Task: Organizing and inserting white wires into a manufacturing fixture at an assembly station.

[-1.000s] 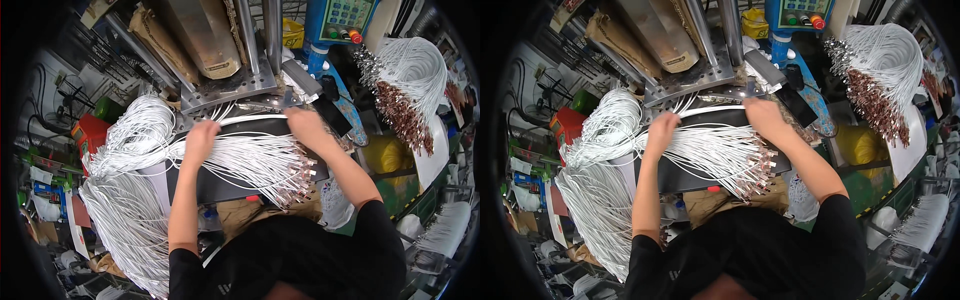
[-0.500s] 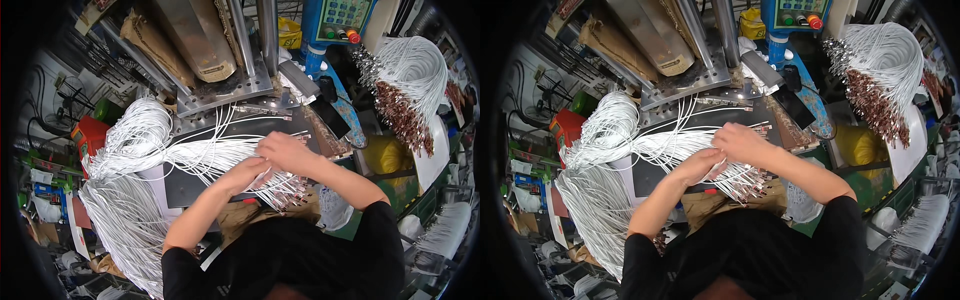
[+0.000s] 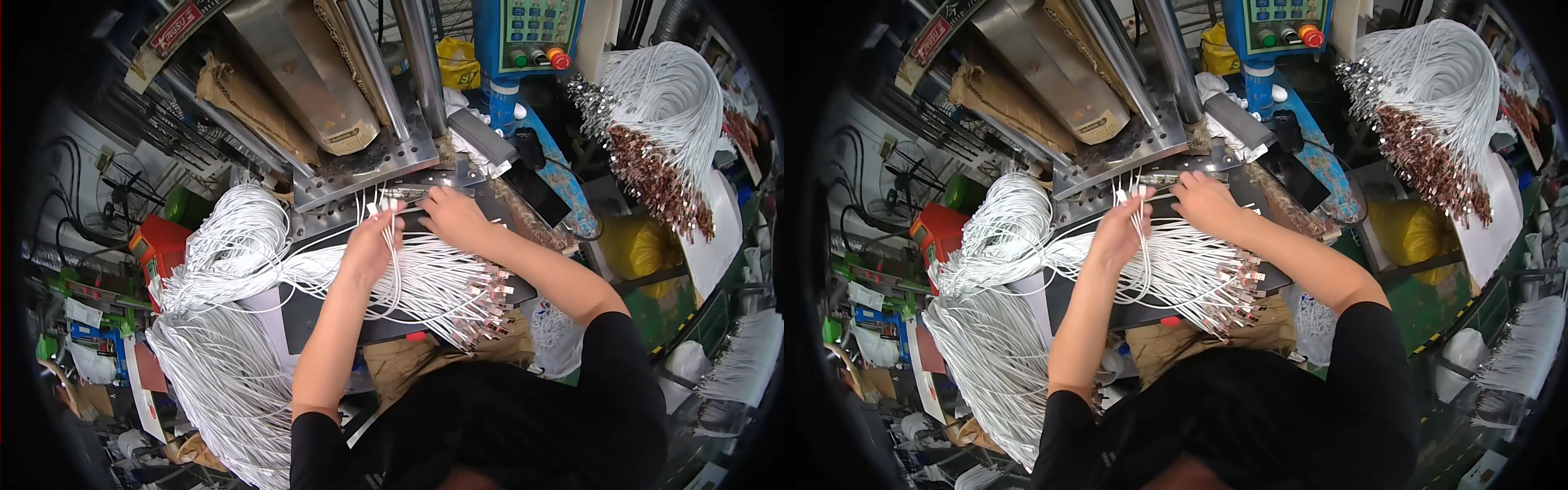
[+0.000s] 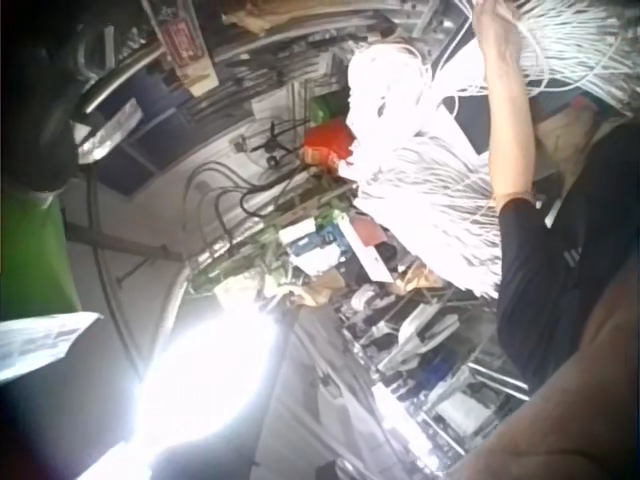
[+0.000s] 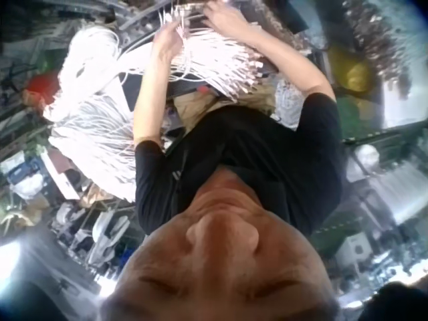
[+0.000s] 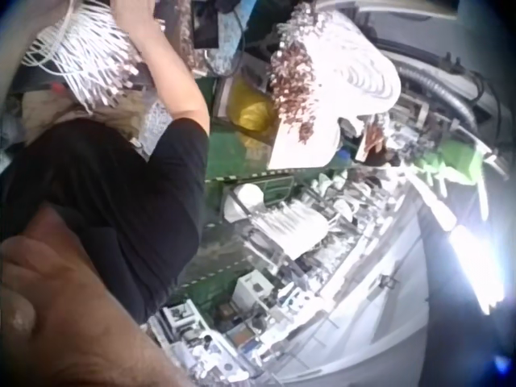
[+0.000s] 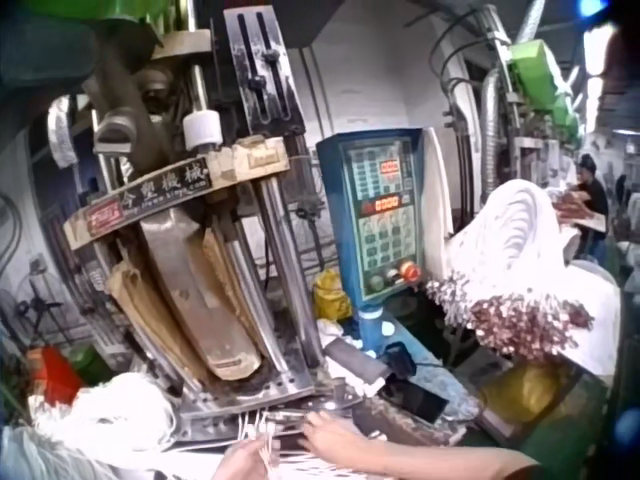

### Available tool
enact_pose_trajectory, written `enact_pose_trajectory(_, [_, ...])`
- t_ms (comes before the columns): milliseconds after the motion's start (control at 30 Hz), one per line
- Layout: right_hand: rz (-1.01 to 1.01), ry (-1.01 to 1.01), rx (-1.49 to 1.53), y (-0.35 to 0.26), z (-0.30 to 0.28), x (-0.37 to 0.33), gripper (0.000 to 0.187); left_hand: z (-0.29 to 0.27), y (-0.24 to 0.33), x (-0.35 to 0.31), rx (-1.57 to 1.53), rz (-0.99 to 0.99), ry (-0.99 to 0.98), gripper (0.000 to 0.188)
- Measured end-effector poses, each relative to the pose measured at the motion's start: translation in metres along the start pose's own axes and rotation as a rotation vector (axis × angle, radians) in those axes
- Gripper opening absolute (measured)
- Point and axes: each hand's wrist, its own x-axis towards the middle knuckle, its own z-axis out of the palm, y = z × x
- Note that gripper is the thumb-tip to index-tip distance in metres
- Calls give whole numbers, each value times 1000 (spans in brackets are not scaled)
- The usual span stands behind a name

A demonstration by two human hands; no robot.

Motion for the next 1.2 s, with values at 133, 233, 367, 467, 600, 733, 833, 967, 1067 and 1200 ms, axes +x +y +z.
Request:
enact_pose_trajectory(133, [130,-241,88,-26,-19,-20,20,-22,-4,32,-72,82,-44,30])
enact_pose_trajectory(233, [157,-601,161,-31,-27,-28,20,-18,-22,49,-75,-4,-60,30])
enact_pose_trajectory(367, [-1,82,-129,9,-24,-12,25,-15,-34,47,83,-36,-81,28])
enact_pose_trajectory(467, [-15,34,-337,29,-7,-7,31,-4,-33,43,160,-53,-61,28])
enact_pose_trajectory(600, [-4,87,-97,19,-3,-7,34,-6,-38,43,261,-31,-59,27])
enact_pose_trajectory(733, [750,-344,931,7,-18,9,31,-5,-40,39,377,-23,-99,25])
enact_pose_trajectory(833, [928,-250,1064,35,-2,4,32,5,-35,34,430,-36,-117,23])
enact_pose_trajectory(967, [856,-98,907,19,5,-2,35,3,-34,33,443,-77,-122,21])
enact_pose_trajectory(1067, [749,-57,745,14,7,-7,38,1,-34,37,423,-88,-145,20])
enact_pose_trajectory(1200, [781,-92,747,21,8,-5,41,0,-34,38,445,-110,-140,21])
